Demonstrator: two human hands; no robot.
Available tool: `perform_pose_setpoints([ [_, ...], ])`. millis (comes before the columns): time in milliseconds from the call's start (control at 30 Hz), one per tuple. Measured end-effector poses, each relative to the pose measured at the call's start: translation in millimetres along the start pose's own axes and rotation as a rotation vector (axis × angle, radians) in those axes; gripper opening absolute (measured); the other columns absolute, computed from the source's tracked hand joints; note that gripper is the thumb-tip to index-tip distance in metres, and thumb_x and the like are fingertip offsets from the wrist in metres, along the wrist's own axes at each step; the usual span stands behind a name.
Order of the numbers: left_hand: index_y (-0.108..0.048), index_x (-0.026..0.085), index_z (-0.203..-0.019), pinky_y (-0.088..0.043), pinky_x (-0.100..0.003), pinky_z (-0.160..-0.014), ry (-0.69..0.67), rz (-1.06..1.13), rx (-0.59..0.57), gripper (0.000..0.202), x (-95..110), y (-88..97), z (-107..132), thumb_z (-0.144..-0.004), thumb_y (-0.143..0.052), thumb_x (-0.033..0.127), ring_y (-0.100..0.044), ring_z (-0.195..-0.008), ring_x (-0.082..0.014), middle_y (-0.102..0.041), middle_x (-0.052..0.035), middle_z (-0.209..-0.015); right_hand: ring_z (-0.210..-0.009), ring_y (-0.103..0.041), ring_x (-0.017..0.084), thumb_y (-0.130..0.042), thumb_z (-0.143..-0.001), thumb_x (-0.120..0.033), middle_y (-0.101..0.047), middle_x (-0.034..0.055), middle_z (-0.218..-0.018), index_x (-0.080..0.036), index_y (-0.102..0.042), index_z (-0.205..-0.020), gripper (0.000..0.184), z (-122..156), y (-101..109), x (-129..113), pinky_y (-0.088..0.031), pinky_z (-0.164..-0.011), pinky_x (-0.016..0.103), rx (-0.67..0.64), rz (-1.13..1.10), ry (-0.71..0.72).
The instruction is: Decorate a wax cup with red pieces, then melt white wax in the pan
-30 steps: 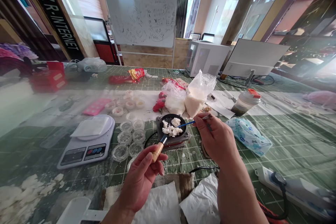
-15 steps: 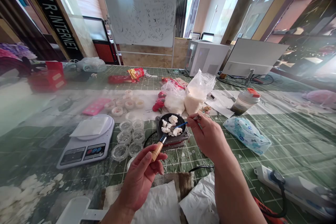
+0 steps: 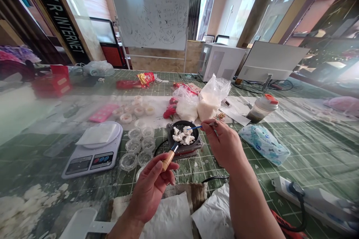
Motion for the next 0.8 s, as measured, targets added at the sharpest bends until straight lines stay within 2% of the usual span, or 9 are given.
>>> perform_pose_setpoints([
  [100,-0.068,0.019,-0.099,-0.044,-0.026,-0.061,0.002,-0.003,0.005,0.022,1,-0.4,0,-0.081,-0.06,0.029,-0.057,-0.061,-0.0129,-0.071,-0.0111,-0.083,-0.072,-0.06,0.017,-0.042,-0.089,-0.03,-0.066,0.0017,-0.075,-0.02,-0.062,-0.083,0.023,0,-1,-1,-0.04,-0.066,0.025,-0.03,0.03,0.009],
  [267,-0.068,0.019,-0.098,-0.044,-0.027,-0.061,0.0,0.004,0.002,0.022,0,0.5,1,-0.08,-0.061,0.03,-0.057,-0.061,-0.0126,-0.07,-0.0103,-0.083,-0.077,-0.061,0.017,-0.042,-0.089,-0.031,-0.068,0.0026,-0.082,-0.02,-0.062,-0.092,0.023,-2,2,2,-0.042,-0.07,0.026,0.102,-0.01,-0.008],
  [433,-0.068,0.019,-0.099,-0.044,-0.026,-0.06,-0.01,0.02,-0.003,0.023,0,0.6,1,-0.081,-0.06,0.029,-0.058,-0.063,-0.0132,-0.07,-0.0111,-0.084,-0.071,-0.06,0.017,-0.042,-0.088,-0.03,-0.066,0.0024,-0.073,-0.019,-0.063,-0.085,0.024,-3,-5,5,-0.041,-0.066,0.027,-0.033,0.083,0.009],
  [600,-0.068,0.019,-0.099,-0.043,-0.026,-0.06,-0.01,0.011,-0.004,0.021,1,0.1,1,-0.082,-0.059,0.029,-0.057,-0.06,-0.0124,-0.07,-0.0112,-0.083,-0.074,-0.062,0.016,-0.043,-0.088,-0.033,-0.068,0.0021,-0.078,-0.021,-0.061,-0.088,0.022,3,12,1,-0.042,-0.067,0.025,0.07,-0.006,-0.04],
  [733,-0.067,0.018,-0.099,-0.043,-0.026,-0.06,-0.008,0.024,0.002,0.022,1,0.1,1,-0.082,-0.059,0.028,-0.058,-0.061,-0.0126,-0.07,-0.0118,-0.083,-0.071,-0.062,0.016,-0.042,-0.088,-0.033,-0.069,0.0011,-0.074,-0.021,-0.06,-0.087,0.021,4,10,-2,-0.043,-0.066,0.025,-0.015,-0.029,-0.03],
  [800,-0.067,0.017,-0.099,-0.044,-0.026,-0.059,-0.01,0.033,0.006,0.022,1,0.0,1,-0.082,-0.06,0.027,-0.058,-0.064,-0.0134,-0.07,-0.0122,-0.083,-0.072,-0.062,0.017,-0.042,-0.088,-0.033,-0.069,0.0013,-0.074,-0.021,-0.06,-0.086,0.022,4,9,-2,-0.043,-0.066,0.026,-0.018,-0.016,-0.025],
])
Point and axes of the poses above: each hand's wrist, its own z-axis away from the middle knuckle, its own y-axis out of the back of the hand, x = y × z, the point moved 4 cm from there along -z, towards the middle knuckle
